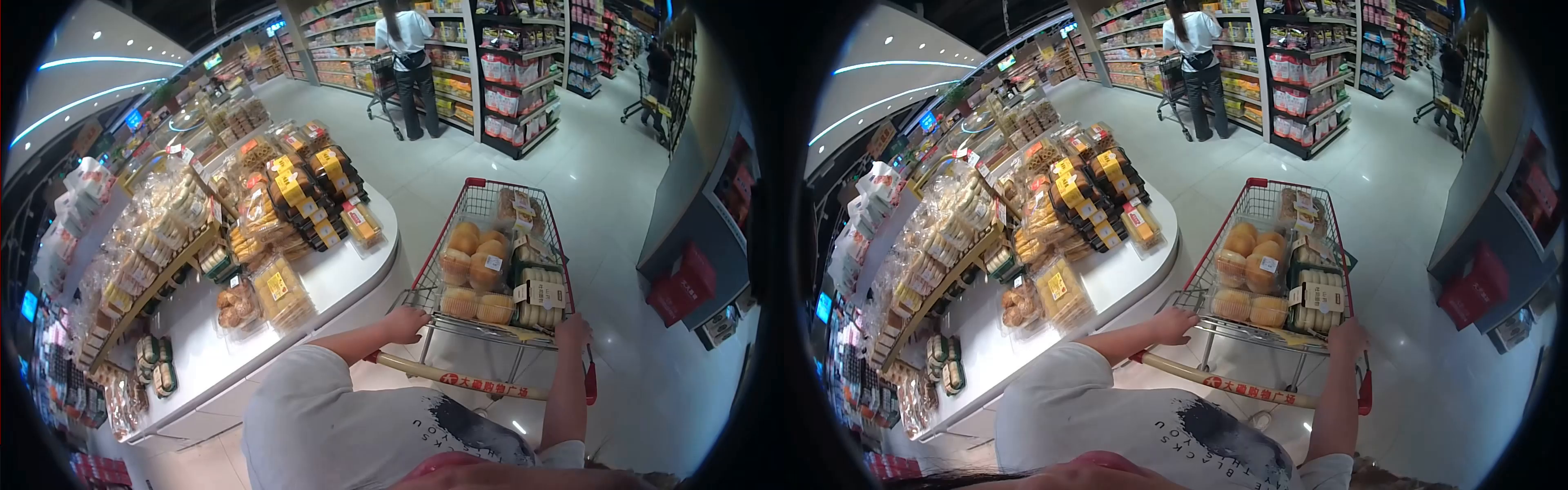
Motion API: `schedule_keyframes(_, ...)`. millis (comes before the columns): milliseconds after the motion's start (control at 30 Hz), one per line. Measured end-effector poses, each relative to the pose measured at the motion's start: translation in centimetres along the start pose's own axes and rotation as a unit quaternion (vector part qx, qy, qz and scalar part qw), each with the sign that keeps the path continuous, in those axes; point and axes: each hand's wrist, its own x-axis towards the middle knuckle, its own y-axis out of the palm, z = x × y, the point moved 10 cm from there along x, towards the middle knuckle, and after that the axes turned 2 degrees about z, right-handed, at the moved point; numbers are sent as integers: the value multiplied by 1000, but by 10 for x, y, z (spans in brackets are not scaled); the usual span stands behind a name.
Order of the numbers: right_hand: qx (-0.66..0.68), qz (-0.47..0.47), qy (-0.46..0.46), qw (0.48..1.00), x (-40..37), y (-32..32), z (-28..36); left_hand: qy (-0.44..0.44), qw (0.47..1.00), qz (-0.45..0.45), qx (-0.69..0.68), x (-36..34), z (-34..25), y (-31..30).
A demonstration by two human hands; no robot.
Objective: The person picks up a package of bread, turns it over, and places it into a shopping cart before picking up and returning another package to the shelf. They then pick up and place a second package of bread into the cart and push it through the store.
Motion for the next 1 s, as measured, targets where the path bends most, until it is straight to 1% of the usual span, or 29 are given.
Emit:
schedule_keyframes(33, 1, 6, -7, 1000, 16, -5, 2, -8, 1000, -6, 4, 12, -2, -5)
schedule_keyframes(133, -22, -12, -14, 1000, 69, -16, 2, -54, 998, 33, 13, 51, -6, -6)
schedule_keyframes(233, -20, 11, -58, 998, 109, -29, 11, -69, 997, -4, 22, 82, -13, -20)
schedule_keyframes(367, -21, 14, -61, 998, 156, -55, 21, -122, 992, 18, 3, 127, -13, -25)
schedule_keyframes(433, -13, 15, -71, 997, 176, -70, 29, -147, 989, 19, -5, 149, -9, -29)
schedule_keyframes(567, -41, 21, -109, 993, 236, -67, 57, -234, 970, 57, -43, 179, 9, -39)
schedule_keyframes(633, -48, 19, -112, 992, 261, -83, 70, -264, 960, 63, -73, 202, 22, -45)
schedule_keyframes(767, -54, -5, -141, 989, 320, -79, 102, -260, 961, 22, -91, 233, 41, -53)
schedule_keyframes(867, -63, -28, -165, 984, 363, -82, 129, -270, 958, -5, -96, 257, 52, -70)
schedule_keyframes(1000, -68, -37, -184, 980, 411, -98, 160, -290, 950, -10, -118, 295, 69, -74)
